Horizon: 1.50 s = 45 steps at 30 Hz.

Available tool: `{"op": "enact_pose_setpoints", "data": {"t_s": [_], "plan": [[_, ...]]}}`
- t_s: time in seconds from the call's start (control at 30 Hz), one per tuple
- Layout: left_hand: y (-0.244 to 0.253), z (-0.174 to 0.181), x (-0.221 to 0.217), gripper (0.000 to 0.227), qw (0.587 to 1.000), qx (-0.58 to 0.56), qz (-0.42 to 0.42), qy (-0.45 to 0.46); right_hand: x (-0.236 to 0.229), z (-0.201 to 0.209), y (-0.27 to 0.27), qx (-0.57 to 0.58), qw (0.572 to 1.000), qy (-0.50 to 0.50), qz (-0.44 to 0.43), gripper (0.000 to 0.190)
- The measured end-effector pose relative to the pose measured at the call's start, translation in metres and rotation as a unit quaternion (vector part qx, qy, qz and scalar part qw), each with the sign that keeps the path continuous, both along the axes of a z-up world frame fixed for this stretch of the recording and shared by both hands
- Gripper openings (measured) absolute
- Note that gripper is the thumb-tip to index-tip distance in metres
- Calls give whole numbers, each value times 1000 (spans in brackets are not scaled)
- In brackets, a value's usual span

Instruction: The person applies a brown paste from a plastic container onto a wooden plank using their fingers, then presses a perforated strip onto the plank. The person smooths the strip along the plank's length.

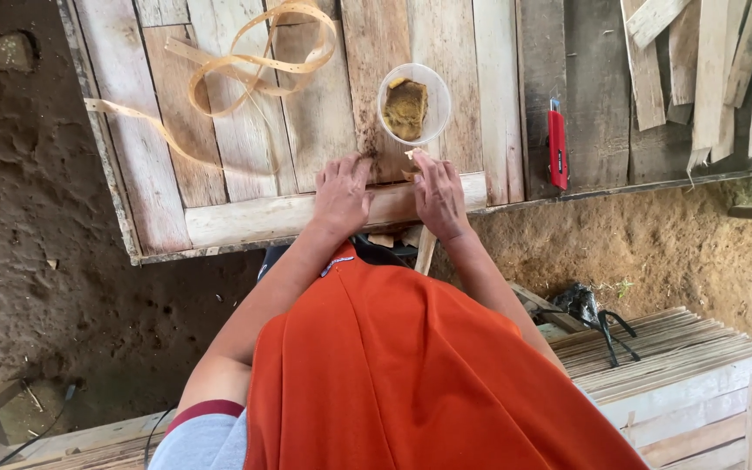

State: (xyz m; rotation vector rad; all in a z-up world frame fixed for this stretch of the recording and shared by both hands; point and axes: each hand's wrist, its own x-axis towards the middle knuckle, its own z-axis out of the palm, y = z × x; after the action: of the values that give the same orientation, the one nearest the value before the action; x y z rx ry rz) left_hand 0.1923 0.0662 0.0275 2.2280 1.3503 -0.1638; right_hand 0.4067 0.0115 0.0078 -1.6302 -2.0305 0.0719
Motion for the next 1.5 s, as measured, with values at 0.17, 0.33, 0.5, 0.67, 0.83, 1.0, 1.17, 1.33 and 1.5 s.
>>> {"op": "enact_pose_setpoints", "data": {"t_s": [0.17, 0.33, 0.5, 0.67, 0.83, 1.0, 1.17, 1.33, 1.5], "plan": [[4, -5, 0, 64, 999, -15, 17, -23, 2, -6, 2, 4, 1000, 2, -15, 38], [10, -15, -1, 75, 996, -39, 39, -63, -1, -1, -1, -3, 999, 30, -38, 38], [21, -14, -2, 61, 989, -53, 94, -98, 0, -7, -4, -74, 984, 112, -113, 37], [33, -56, 3, 56, 975, -90, 150, -140, -12, 32, 5, -139, 935, 282, -165, 36], [42, -59, 4, 42, 947, -149, 223, -179, -3, 15, 13, -180, 882, 370, -230, 43], [45, -68, 4, 41, 924, -174, 270, -206, 5, 0, 19, -185, 863, 402, -244, 44], [48, -71, 4, 42, 914, -188, 283, -223, 7, -8, 23, -184, 860, 408, -244, 44], [48, -70, 6, 43, 898, -190, 307, -252, 7, -11, 23, -179, 861, 407, -247, 44], [53, -67, 12, 41, 801, -252, 378, -391, 13, -24, 26, -178, 864, 404, -243, 44]]}}
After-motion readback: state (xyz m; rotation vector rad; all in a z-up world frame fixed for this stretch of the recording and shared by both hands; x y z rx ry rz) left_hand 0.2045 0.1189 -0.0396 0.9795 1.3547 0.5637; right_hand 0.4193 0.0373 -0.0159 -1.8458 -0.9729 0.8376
